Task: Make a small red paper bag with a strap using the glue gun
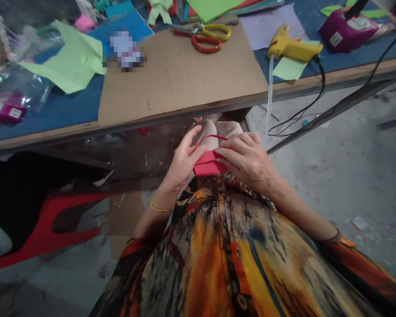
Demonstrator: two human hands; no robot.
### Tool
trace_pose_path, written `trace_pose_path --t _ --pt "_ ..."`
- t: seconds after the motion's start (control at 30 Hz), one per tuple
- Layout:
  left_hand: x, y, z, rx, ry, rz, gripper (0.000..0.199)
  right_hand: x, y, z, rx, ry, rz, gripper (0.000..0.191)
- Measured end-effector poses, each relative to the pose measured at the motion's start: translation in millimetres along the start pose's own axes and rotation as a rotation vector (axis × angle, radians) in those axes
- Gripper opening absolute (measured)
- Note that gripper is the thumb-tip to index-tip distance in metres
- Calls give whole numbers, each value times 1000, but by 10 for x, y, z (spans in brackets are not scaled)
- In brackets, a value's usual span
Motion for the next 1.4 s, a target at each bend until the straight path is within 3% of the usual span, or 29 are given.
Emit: trace_pose_path --t 0.1,0.27,0.33,0.47,0.6,0.83,0.97,1.2,1.3,1.4 --pt "-30 -1 55 -2 -27 -60 77 17 21 27 7 -10 -14 31" --pt "-72 39 145 70 -21 -233 99 14 59 72 104 19 25 27" --pt "-81 51 168 103 -34 -253 93 2 53 88 111 22 16 27" --pt "-77 49 164 134 -53 -239 68 -17 37 100 107 -4 -16 24" --pt "-61 33 155 146 -75 -248 56 -4 51 62 91 3 -37 23" --pt "-50 -2 150 151 -49 -270 54 48 107 -32 -70 91 -80 30" --pt "-53 13 159 241 -109 -259 52 51 135 -65 -109 128 -51 33" --pt "-133 92 278 482 -323 -127 50 21 101 -80 -158 117 -21 37" --pt "-223 92 311 503 -341 -102 50 8 105 -82 -135 99 5 32" --pt "-302 52 271 492 -305 -70 65 -7 102 -79 -190 79 10 31"
Point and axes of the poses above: each hand's wrist, its own x-axis towards the middle knuckle, its own y-axis out of the back of the hand, z = x × y, the point moved 4 cm from there along x, towards the middle knuckle, and after that the axes turned 4 degrees about x, right-handed, at the moved point
